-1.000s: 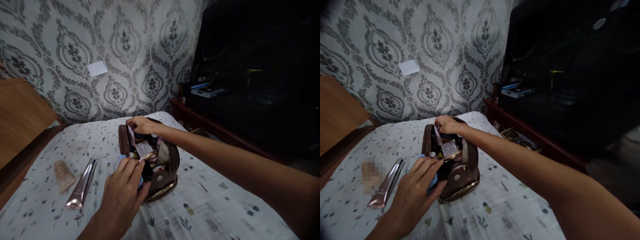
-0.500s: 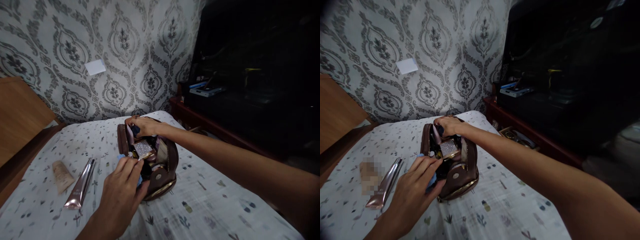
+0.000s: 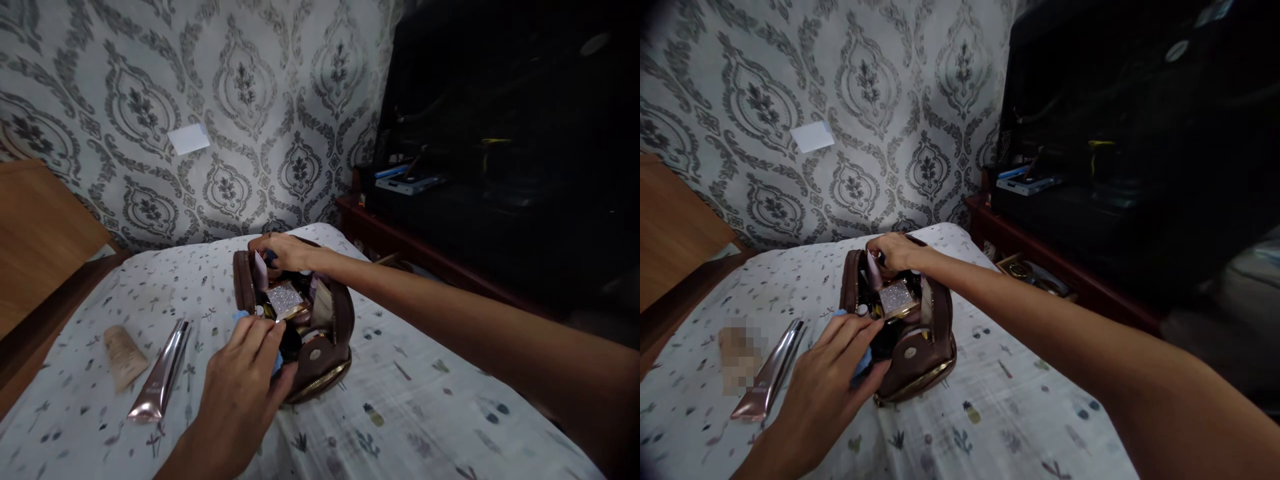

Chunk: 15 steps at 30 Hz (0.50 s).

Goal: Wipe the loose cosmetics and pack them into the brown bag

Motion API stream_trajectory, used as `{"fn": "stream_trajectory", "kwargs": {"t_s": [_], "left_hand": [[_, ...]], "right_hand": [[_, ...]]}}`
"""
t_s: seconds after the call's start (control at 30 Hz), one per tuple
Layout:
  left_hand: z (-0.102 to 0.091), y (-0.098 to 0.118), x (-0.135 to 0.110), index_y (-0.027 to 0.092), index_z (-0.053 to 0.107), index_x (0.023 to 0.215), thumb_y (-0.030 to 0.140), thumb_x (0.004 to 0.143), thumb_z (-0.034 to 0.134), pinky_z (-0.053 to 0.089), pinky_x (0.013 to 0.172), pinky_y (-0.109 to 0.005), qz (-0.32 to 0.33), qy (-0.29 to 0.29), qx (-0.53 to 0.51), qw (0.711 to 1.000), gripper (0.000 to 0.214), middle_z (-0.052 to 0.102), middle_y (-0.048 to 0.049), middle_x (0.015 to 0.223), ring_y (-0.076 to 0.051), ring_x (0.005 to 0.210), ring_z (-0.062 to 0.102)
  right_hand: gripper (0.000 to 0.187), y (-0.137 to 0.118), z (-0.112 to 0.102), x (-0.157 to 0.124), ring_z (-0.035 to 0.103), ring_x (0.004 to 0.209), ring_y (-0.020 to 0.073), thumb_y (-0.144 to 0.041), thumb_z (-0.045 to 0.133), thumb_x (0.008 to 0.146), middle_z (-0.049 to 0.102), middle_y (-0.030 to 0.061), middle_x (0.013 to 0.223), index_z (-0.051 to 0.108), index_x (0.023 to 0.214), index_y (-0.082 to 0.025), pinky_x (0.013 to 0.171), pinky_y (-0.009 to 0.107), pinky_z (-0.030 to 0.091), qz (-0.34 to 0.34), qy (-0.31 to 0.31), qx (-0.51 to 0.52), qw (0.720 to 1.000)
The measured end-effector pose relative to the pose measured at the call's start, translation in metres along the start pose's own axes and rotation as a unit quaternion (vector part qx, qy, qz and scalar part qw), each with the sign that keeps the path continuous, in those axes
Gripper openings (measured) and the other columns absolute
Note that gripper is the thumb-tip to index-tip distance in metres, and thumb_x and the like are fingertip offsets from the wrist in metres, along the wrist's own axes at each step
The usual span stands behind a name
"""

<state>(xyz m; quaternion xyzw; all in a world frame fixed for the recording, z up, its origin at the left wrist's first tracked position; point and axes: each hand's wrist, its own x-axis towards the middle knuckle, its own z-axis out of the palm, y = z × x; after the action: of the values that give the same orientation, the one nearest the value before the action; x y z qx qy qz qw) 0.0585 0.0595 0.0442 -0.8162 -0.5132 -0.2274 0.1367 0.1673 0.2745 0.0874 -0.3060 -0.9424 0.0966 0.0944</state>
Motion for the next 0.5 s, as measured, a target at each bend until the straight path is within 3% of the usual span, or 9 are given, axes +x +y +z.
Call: {"fn": "stream_trajectory", "kwargs": {"t_s": [0.27,0.4,0.5], "left_hand": [[-0.001,0.000,0.001,0.015,0.052,0.123,0.020,0.093,0.054,0.058,0.073,-0.042,-0.002,-0.005,0.002,1.000,0.031,0.063,-0.0096,0.106,-0.027,0.100,0.058],[-0.002,0.000,0.001,0.015,0.052,0.124,0.022,0.095,0.052,0.058,0.072,-0.039,-0.001,-0.009,-0.002,1.000,0.030,0.063,-0.0100,0.107,-0.027,0.101,0.057],[-0.002,0.001,0.001,0.015,0.052,0.124,0.023,0.095,0.052,0.058,0.074,-0.039,-0.006,-0.008,-0.002,1.000,0.030,0.063,-0.0102,0.108,-0.026,0.101,0.057]], "right_hand": [[0.051,-0.002,-0.008,-0.008,0.065,0.102,0.0182,-0.006,0.063,0.072,0.073,-0.0005,0.112,0.066,0.119,-0.025,0.081,0.020,0.045,0.021,0.001,0.013,1.000],[0.040,-0.009,-0.013,-0.019,0.065,0.103,0.0238,-0.011,0.062,0.077,0.070,0.0073,0.114,0.067,0.115,-0.021,0.079,0.025,0.047,0.059,0.028,-0.007,0.998],[0.028,-0.020,-0.017,-0.032,0.067,0.097,0.0271,-0.019,0.067,0.077,0.071,0.0099,0.103,0.071,0.105,-0.018,0.075,0.029,0.048,0.031,-0.060,-0.038,0.997]]}}
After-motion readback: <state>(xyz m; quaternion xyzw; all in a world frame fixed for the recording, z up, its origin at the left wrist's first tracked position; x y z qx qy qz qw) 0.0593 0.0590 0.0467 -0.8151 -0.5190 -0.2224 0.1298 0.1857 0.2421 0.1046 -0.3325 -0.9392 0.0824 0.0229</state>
